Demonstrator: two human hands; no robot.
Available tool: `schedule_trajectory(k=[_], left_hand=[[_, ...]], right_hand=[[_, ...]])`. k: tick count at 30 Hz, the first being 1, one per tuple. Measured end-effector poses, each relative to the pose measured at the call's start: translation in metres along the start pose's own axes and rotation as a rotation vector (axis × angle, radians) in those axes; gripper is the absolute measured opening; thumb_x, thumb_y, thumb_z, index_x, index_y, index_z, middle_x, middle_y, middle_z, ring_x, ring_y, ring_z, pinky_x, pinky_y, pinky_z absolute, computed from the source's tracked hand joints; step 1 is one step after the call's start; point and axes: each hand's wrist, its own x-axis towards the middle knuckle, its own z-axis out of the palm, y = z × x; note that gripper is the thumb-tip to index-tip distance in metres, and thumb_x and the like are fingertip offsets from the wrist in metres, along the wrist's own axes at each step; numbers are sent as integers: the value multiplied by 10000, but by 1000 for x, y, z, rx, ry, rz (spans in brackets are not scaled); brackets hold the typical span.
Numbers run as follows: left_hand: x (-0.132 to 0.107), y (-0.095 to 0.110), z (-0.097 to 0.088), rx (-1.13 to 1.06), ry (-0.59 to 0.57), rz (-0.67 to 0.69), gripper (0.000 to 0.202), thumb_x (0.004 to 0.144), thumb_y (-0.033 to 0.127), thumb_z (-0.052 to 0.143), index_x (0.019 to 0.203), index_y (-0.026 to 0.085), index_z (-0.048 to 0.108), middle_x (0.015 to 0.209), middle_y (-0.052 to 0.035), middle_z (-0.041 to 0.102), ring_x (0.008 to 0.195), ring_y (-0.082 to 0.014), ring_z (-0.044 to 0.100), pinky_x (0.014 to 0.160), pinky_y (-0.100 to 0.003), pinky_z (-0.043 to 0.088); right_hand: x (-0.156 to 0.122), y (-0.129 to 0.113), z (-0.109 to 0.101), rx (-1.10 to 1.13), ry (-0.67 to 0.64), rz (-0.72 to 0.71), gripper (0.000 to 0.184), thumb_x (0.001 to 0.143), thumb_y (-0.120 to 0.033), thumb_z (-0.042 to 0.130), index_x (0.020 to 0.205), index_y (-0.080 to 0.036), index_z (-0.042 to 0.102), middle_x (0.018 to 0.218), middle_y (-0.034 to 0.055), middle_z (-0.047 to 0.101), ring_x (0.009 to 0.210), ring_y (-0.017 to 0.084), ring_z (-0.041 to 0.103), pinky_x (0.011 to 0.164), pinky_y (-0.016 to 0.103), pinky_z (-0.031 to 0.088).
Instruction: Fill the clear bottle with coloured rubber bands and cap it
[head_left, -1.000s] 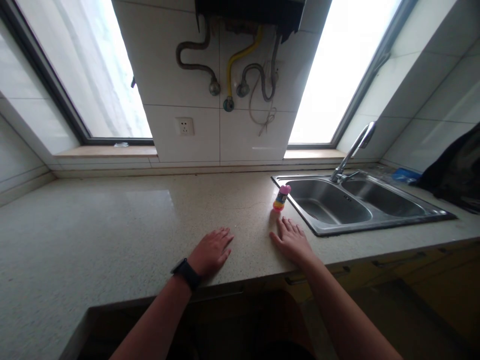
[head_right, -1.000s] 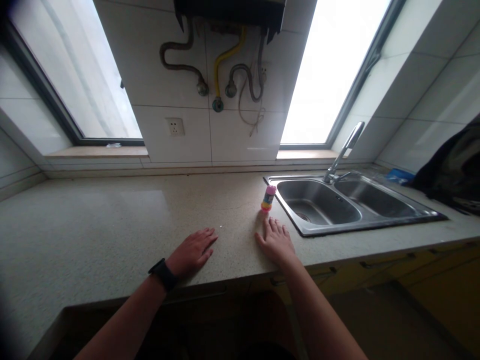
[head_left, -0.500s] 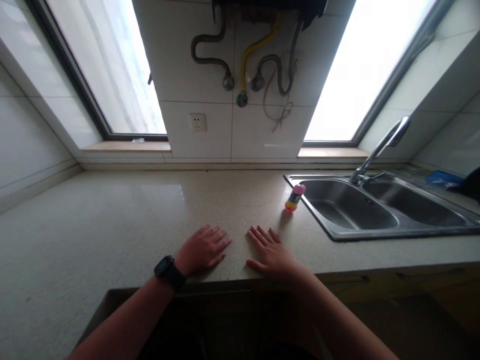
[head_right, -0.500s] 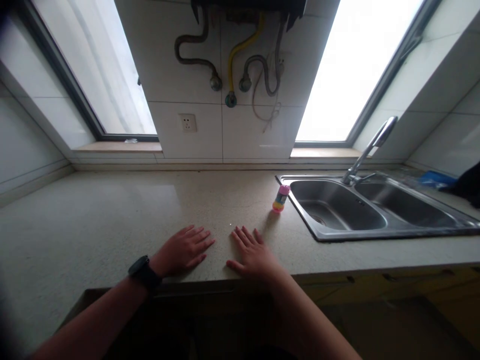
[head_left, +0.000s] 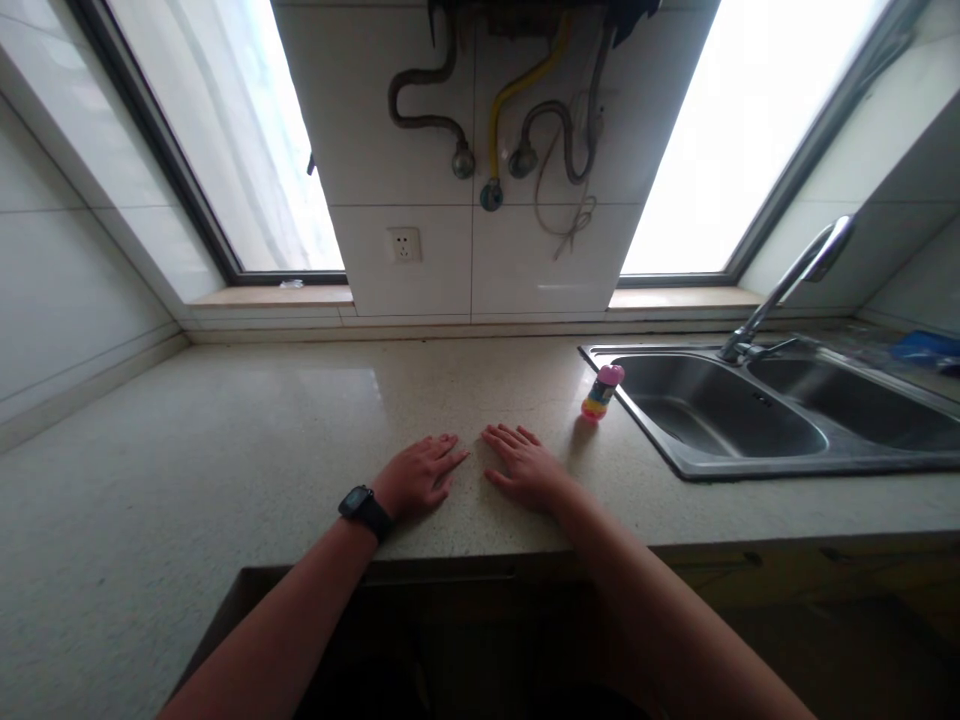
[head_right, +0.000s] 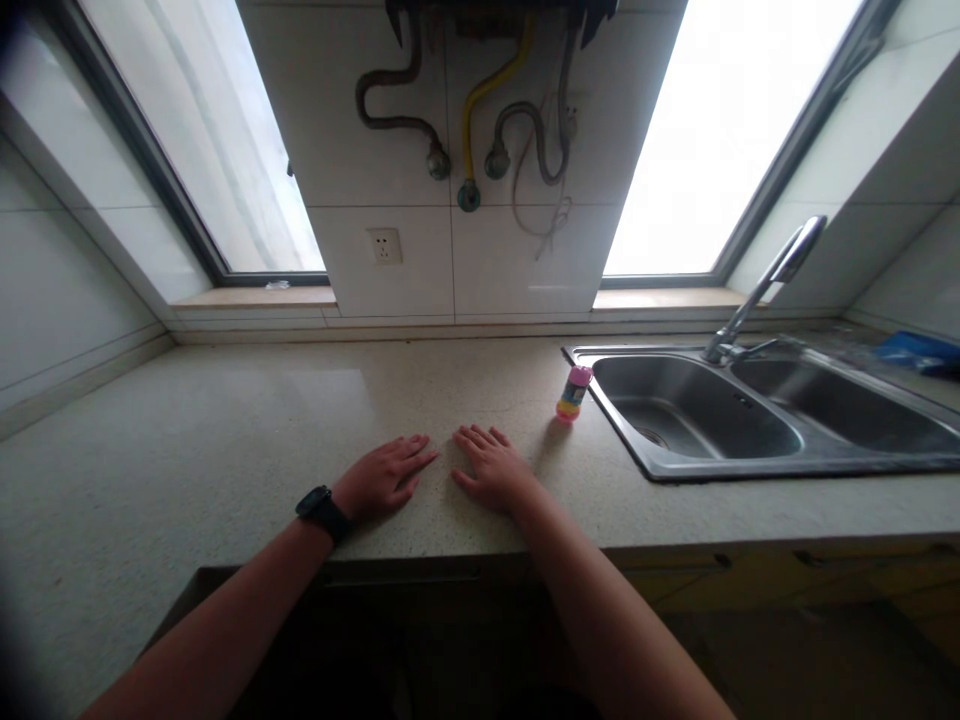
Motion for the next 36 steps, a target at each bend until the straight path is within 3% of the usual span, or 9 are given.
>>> schedule_trajectory(k=[6, 8, 12, 16, 22, 36], left_hand=[[-6, -7, 6, -17, -24, -51, 591, 962, 385, 469, 1535, 287, 363, 1596, -69, 314, 1475, -249, 286, 1209, -466, 184], [-7, -8, 8, 32, -5, -103, 636, 962, 478, 462, 1549, 270, 333, 1611, -83, 271, 1495, -275, 229, 1213, -488, 144], [-10, -4, 11, 234, 118, -262, 768, 920, 630, 460, 1573, 281, 259, 1653, -60, 91, 1522, -328, -39, 1203, -548, -49], [-10, 0, 13, 317, 94, -369, 892, 855, 793, 391, 1580, 307, 208, 1656, -39, 19, 1499, -364, -150, 1160, -601, -137], [-7, -1, 10, 249, -65, -440, 902, 814, 869, 309, 1567, 402, 140, 1656, -41, 30, 1473, -484, -101, 1008, -818, -55], [-8, 4, 4, 241, -116, -431, 872, 835, 857, 269, 1567, 398, 148, 1655, -50, 72, 1482, -484, -5, 1026, -810, 1]], right_hand=[[-6, 0, 1, -26, 46, 90, 711, 937, -548, 448, 1550, -202, 347, 1584, 104, 337, 1479, 257, 270, 1216, 447, 123], [-7, 0, 1, -69, 27, 113, 758, 931, -608, 427, 1567, -213, 307, 1615, 100, 256, 1507, 263, 185, 1221, 463, 65], [-7, -4, 1, -185, 4, 162, 854, 910, -736, 333, 1599, -256, 179, 1652, 64, 9, 1525, 257, -48, 1197, 485, -114], [-5, -7, -2, -232, -44, 202, 911, 858, -833, 253, 1600, -324, 107, 1639, 19, -113, 1506, 270, -148, 1155, 516, -200], [-3, -5, -2, -187, -108, 225, 973, 803, -886, 256, 1597, -349, 86, 1646, 24, -67, 1505, 345, -115, 1136, 611, -160], [-4, -4, -1, -166, -95, 236, 917, 835, -851, 256, 1594, -346, 151, 1655, 40, 76, 1509, 390, 15, 1144, 632, -102]])
